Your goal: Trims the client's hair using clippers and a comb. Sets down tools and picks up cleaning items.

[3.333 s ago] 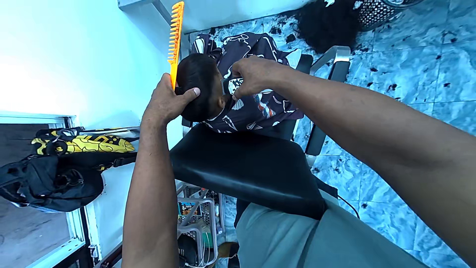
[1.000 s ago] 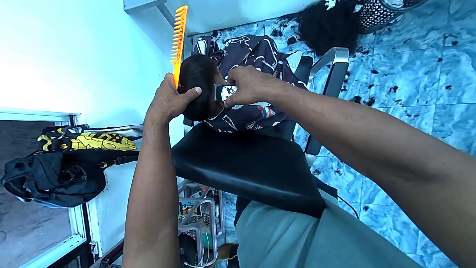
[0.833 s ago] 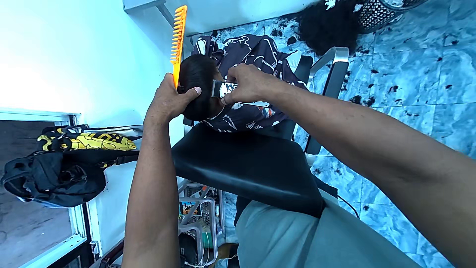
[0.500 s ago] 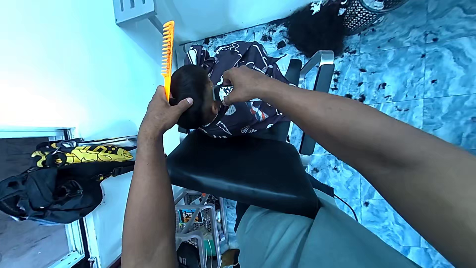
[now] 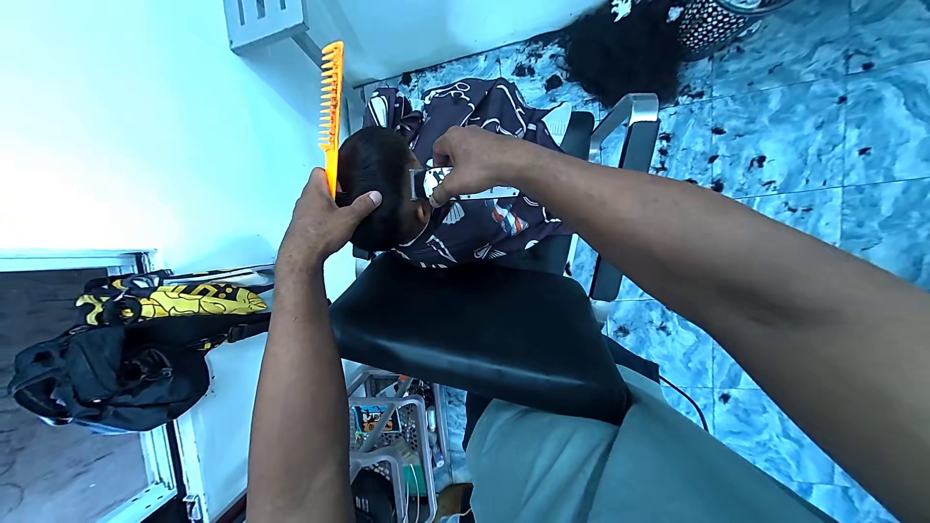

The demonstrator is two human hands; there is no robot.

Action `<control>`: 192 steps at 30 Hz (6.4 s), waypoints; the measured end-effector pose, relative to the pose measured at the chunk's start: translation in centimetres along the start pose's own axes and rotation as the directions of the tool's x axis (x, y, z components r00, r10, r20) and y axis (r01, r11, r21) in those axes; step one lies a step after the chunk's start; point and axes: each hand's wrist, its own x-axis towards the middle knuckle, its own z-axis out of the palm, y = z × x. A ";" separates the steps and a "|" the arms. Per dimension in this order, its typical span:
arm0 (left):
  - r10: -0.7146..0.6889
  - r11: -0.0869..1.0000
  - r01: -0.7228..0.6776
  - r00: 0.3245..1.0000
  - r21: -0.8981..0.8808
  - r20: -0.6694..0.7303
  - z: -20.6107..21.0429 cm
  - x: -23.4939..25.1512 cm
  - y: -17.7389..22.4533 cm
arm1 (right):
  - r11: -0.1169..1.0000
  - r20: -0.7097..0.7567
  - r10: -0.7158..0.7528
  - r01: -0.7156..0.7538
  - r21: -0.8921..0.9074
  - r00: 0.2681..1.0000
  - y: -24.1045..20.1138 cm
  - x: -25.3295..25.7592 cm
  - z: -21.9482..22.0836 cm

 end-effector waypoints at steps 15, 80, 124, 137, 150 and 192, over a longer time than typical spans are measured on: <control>0.017 1.000 -0.017 1.000 -0.013 -0.001 0.0 0.1 -0.4 | 0.998 0.004 0.018 -0.018 0.063 1.000 -0.9 -0.5 0.2; 0.095 0.995 -0.096 0.991 0.009 0.091 -1.0 5.3 -1.7 | 0.926 0.063 0.018 -0.040 0.376 0.998 -1.8 -4.6 11.5; 0.041 0.996 -0.032 0.992 -0.078 0.123 -1.6 4.1 -1.6 | 0.988 -0.095 0.076 -0.063 0.142 0.993 -1.1 -1.1 6.1; 0.053 0.997 -0.046 0.993 -0.068 0.109 -1.4 4.2 -1.8 | 0.987 -0.082 0.119 -0.109 0.119 0.989 -1.1 -1.0 5.7; 0.061 0.996 -0.053 0.992 -0.067 0.114 -1.5 4.1 -1.8 | 0.975 -0.083 0.098 -0.078 0.210 0.992 -1.6 -1.3 5.9; 0.079 0.996 -0.074 0.989 -0.042 0.126 -1.8 3.9 -1.2 | 0.858 -0.043 0.186 -0.141 0.494 0.982 -2.6 -1.8 4.7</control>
